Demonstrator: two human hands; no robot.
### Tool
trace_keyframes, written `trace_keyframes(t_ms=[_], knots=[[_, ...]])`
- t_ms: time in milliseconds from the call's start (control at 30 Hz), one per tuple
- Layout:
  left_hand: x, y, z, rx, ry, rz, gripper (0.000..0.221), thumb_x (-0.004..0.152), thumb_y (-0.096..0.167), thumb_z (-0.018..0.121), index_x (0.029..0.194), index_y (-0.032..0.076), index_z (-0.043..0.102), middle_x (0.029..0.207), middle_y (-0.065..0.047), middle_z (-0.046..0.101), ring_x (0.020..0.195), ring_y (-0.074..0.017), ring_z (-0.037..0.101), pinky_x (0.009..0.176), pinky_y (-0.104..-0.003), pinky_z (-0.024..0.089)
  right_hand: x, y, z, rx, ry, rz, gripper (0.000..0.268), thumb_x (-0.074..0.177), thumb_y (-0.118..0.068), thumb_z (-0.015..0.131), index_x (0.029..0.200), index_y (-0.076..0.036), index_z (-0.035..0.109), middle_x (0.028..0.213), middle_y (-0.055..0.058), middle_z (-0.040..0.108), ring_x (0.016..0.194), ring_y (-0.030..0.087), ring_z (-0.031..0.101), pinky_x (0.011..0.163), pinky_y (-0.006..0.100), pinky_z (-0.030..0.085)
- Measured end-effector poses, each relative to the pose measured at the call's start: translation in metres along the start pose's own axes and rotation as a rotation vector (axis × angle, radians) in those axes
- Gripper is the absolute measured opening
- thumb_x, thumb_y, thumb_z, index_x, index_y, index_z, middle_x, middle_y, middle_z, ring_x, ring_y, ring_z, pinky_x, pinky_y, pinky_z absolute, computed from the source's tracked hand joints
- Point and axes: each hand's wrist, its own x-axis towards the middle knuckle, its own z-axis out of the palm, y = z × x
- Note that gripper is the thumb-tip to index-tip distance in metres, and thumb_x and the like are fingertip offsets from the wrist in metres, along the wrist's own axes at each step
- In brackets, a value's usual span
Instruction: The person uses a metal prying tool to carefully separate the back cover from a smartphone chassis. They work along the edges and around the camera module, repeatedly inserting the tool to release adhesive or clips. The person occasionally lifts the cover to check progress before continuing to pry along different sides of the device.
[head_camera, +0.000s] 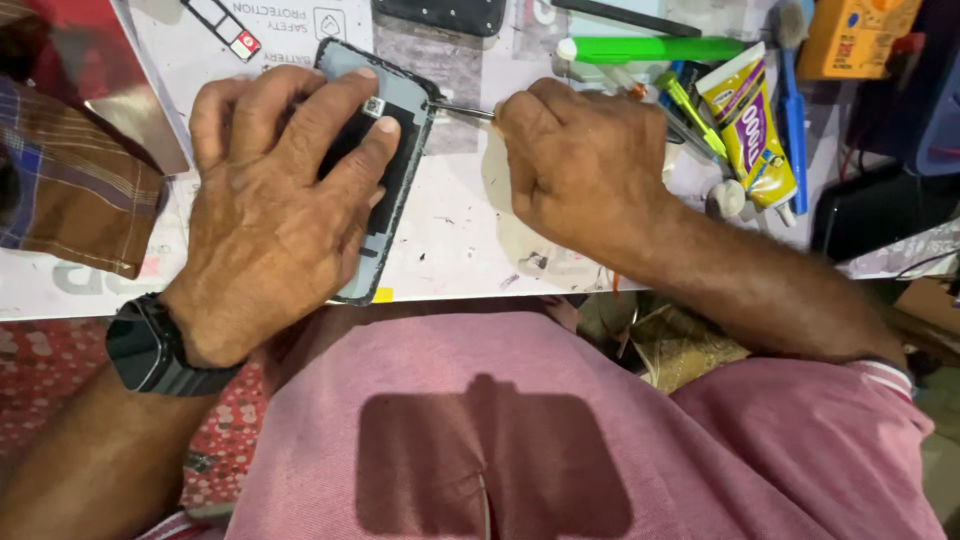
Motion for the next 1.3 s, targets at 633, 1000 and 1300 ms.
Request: trace_keyframes(t_ms=[633,1000,1300], knots=[[-0.001,0.017,0.012,0.007,-0.011,-0.053,0.030,0.086,0.023,0.083,0.106,0.003,0.074,0.141,-0.014,0.056,0.134,-0.0351,0.046,0.119,-0.055,0.030,-0.011,0.009,0.008,-0.017,-0.053,0.005,0.006,0.093,-0.003,0.071,0.095,-0.007,0.068,0.078,0.008,0.065,0.056,0.023,0.061,0.049,0.038,0.047],[0.001,0.002,0.003,-0.122,-0.041,0.059,0.028,0.087,0.020,0.083,0.107,0.003,0.074,0.141,-0.011,0.059,0.136,-0.0338,0.047,0.117,-0.051,0.037,-0.014,-0.006,-0.011,0.023,-0.015,-0.097,0.007,0.092,-0.004,0.071,0.098,-0.006,0.068,0.085,0.009,0.067,0.064,0.024,0.064,0.055,0.039,0.049],[0.010,0.003,-0.003,-0.150,-0.004,0.148,0.019,0.078,0.009,0.084,0.094,0.002,0.076,0.129,-0.010,0.064,0.128,-0.0300,0.054,0.112,-0.051,0.041,-0.023,-0.003,-0.011,0.054,-0.091,-0.151,0.009,0.092,-0.006,0.072,0.100,-0.006,0.070,0.085,0.008,0.066,0.065,0.025,0.064,0.057,0.040,0.051]])
